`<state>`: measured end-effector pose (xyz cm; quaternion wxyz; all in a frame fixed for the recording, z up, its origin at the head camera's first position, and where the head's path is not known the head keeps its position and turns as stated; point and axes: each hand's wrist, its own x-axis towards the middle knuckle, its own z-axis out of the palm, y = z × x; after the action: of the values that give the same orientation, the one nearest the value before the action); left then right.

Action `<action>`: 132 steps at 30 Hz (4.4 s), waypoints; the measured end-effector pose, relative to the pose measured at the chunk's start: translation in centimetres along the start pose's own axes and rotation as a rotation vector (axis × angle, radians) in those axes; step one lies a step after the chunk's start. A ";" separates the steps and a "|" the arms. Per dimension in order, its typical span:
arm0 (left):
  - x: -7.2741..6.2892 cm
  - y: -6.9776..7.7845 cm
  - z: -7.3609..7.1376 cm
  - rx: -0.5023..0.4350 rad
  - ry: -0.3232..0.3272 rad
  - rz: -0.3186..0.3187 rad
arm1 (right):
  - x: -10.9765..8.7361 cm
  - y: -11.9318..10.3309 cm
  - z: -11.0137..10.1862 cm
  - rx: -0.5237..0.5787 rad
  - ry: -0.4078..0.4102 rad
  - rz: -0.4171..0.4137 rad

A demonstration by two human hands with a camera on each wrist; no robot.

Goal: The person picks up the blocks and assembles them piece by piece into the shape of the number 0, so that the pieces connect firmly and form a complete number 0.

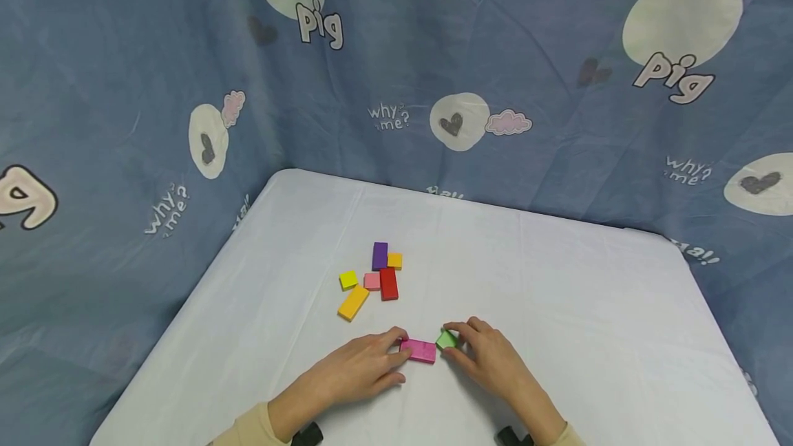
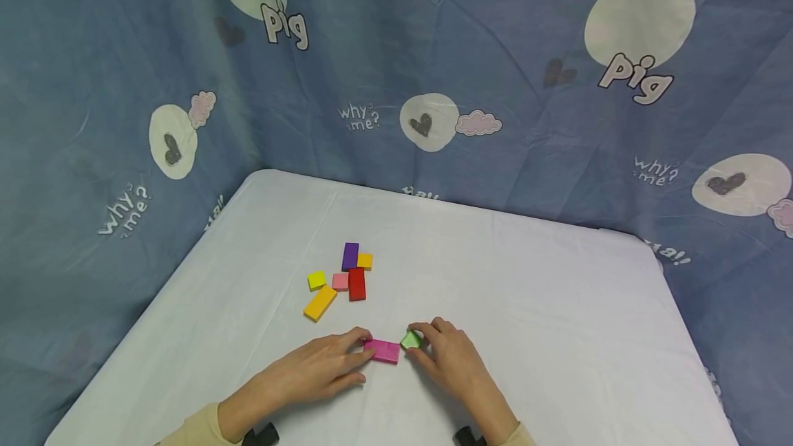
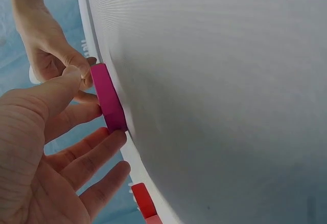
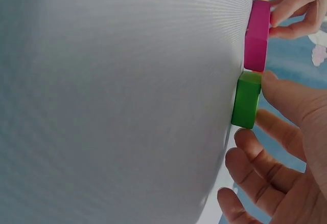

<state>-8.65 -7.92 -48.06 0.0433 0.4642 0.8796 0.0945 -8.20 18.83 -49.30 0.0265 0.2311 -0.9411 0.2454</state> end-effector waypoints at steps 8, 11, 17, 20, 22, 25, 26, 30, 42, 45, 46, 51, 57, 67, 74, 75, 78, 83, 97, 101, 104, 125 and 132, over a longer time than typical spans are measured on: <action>0.1 0.1 -0.1 -0.009 -0.014 -0.015 | -0.3 -0.1 -0.2 0.003 -0.005 0.007; 0.1 0.2 -0.1 -0.008 -0.017 -0.016 | -0.4 -0.1 -0.2 0.002 0.002 0.002; 0.1 0.4 -0.2 -0.004 -0.029 -0.016 | -0.6 0.0 -0.1 0.001 0.010 -0.002; 0.1 0.4 -0.3 0.006 -0.026 -0.008 | -0.6 0.1 0.0 0.000 0.008 0.004; 0.1 0.4 -0.3 0.016 -0.018 0.000 | -0.6 0.1 0.0 -0.001 0.011 0.001; 0.0 0.3 -0.2 0.027 -0.002 0.011 | -0.6 0.1 0.0 0.000 0.017 -0.006; -0.1 0.3 -0.1 0.027 0.001 0.014 | -0.6 0.1 0.0 0.002 0.019 -0.008; -0.1 0.3 0.1 0.021 0.010 0.021 | -0.7 0.1 0.0 0.002 0.019 -0.004; -0.2 0.2 0.1 0.002 0.005 0.019 | -0.9 -0.1 0.0 -0.021 0.001 0.018; -0.2 0.2 0.1 0.004 0.012 0.022 | -0.8 -0.1 -0.2 -0.022 -0.012 0.030; -0.2 0.2 0.1 0.005 0.012 0.022 | -0.8 -0.1 -0.2 -0.023 -0.016 0.035; -0.1 0.1 0.2 0.016 0.030 0.034 | -0.7 -0.1 -0.3 -0.018 -0.025 0.045; -0.2 0.2 0.2 0.019 0.037 0.037 | -0.8 -0.1 -0.2 -0.019 -0.027 0.051; -0.2 0.2 0.2 -0.006 0.020 0.029 | -0.9 -0.2 -0.1 -0.026 -0.018 0.046; -0.2 0.1 0.2 -0.001 0.025 0.036 | -0.9 -0.1 0.0 -0.020 -0.005 0.036; -0.2 0.1 0.3 -0.002 0.024 0.037 | -1.0 -0.1 0.0 -0.019 -0.006 0.037; -0.3 0.0 0.3 -0.006 0.028 0.041 | -1.0 -0.1 0.0 -0.019 -0.007 0.040; -0.3 0.1 0.3 -0.004 0.038 0.045 | -1.0 -0.3 0.0 -0.024 -0.008 0.043; -0.6 0.0 0.1 -0.027 0.010 -0.012 | -1.7 -0.6 -0.3 -0.009 0.040 0.029; -0.7 -0.1 0.0 -0.034 -0.001 -0.043 | -2.0 -0.8 -0.2 -0.032 0.063 -0.005; -1.0 -0.3 -0.2 -0.031 0.008 -0.051 | -2.2 -1.0 -0.1 -0.089 0.096 -0.053; -2.7 -1.6 -0.6 -0.027 0.110 -0.185 | -4.4 -4.2 0.5 -0.275 -0.221 -0.043; -3.2 -2.0 -0.5 0.000 0.166 -0.229 | -4.6 -4.3 0.6 -0.292 -0.220 -0.048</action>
<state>-8.50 -11.76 -48.04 -0.0192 0.3514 0.9273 0.1273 -2.15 17.15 -48.62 -0.0373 0.2727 -0.9581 0.0788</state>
